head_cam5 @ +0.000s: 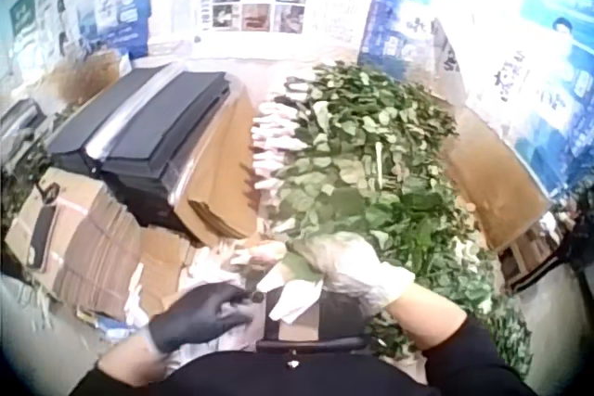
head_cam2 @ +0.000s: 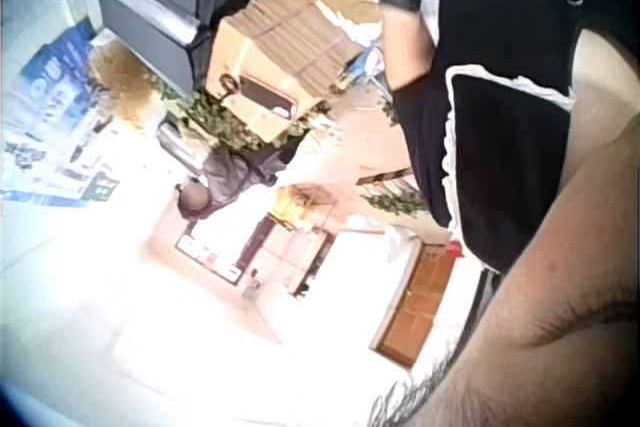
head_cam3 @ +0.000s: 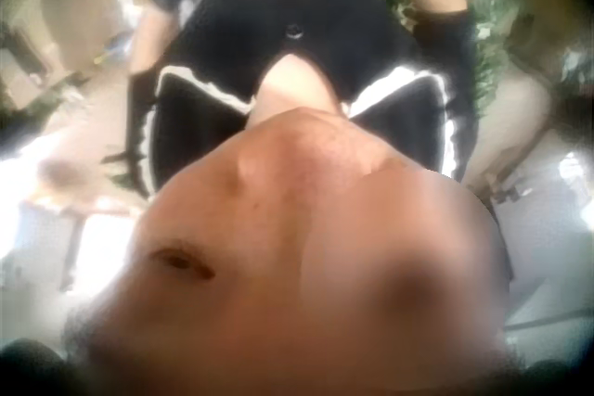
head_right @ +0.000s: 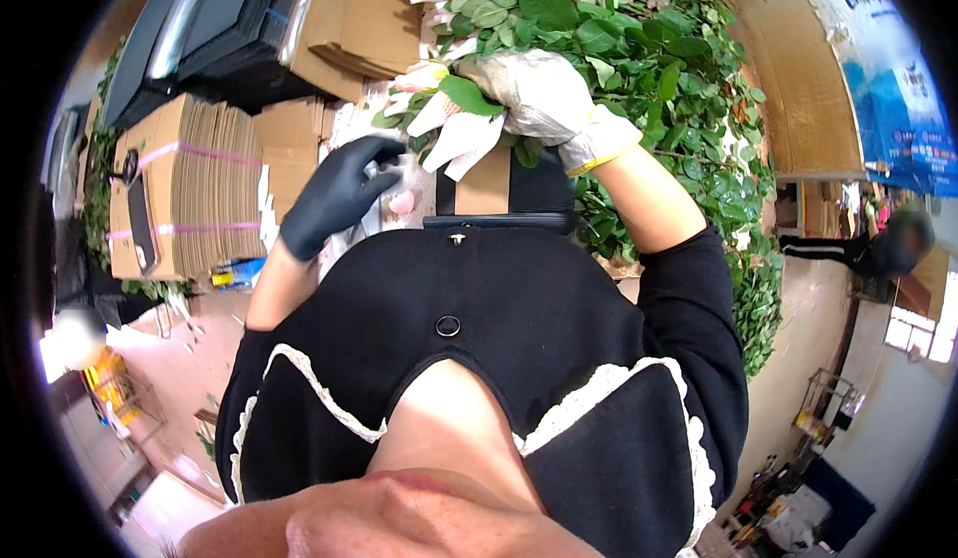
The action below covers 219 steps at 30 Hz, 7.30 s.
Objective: The person arranges pink roses and green foliage into a black rectangular box. They place the flowers and leaves one by one, adjusting their positions to fit within the container. The person handles the flowers and leaves with gloved hands, ensuring they are neatly packed.
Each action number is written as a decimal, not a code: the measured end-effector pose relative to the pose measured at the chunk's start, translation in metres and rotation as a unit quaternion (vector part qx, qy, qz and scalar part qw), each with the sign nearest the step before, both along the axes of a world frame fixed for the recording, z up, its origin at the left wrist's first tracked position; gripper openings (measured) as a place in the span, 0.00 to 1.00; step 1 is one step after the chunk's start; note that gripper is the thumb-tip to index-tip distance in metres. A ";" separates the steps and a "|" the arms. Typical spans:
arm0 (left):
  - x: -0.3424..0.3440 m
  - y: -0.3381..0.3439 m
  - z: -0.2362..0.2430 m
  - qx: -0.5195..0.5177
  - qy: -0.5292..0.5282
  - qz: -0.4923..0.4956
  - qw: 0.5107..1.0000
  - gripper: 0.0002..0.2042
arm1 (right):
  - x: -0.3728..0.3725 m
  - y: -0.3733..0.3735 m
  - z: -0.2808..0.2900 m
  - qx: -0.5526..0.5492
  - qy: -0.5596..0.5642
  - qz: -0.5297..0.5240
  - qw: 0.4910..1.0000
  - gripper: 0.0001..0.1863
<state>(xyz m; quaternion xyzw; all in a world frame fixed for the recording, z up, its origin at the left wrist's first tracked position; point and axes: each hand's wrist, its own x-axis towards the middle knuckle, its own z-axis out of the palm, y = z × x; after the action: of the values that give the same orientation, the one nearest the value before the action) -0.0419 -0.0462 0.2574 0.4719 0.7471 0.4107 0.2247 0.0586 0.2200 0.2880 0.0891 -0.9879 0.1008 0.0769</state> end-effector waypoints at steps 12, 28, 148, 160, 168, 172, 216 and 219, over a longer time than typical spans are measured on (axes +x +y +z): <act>0.015 -0.006 0.026 0.045 0.260 -0.004 0.964 0.16 | -0.011 -0.020 -0.009 0.061 0.143 0.040 0.987 0.26; -0.028 -0.072 -0.004 -0.166 0.044 -0.140 0.975 0.18 | 0.051 0.082 0.077 0.023 0.211 -0.087 0.973 0.34; 0.035 0.066 -0.142 0.062 -0.097 -0.083 0.990 0.28 | 0.182 0.112 -0.082 -0.368 -0.067 -0.426 0.824 0.31; 0.028 0.071 -0.155 0.135 0.027 -0.083 0.987 0.28 | 0.035 0.144 -0.093 -0.010 -0.259 -0.325 0.909 0.17; 0.030 0.065 -0.162 0.121 -0.041 -0.051 0.990 0.33 | 0.114 0.131 0.045 -0.024 0.039 -0.311 0.949 0.18; 0.029 0.061 -0.157 0.140 -0.013 -0.067 0.988 0.27 | 0.119 0.085 0.000 -0.165 -0.230 -0.279 0.918 0.18; 0.017 0.078 -0.175 0.099 -0.058 -0.039 0.993 0.27 | -0.043 0.259 0.029 -0.131 0.119 -0.268 0.947 0.19; 0.020 0.086 -0.185 0.125 -0.124 -0.047 0.983 0.27 | -0.130 0.322 0.037 0.109 0.197 -0.378 0.898 0.17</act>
<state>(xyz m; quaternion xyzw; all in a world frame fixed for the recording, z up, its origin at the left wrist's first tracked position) -0.0216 0.0402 0.0719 0.4765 0.6331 0.5449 0.2743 -0.0717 0.5416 0.3254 -0.2656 -0.9165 -0.0641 0.2922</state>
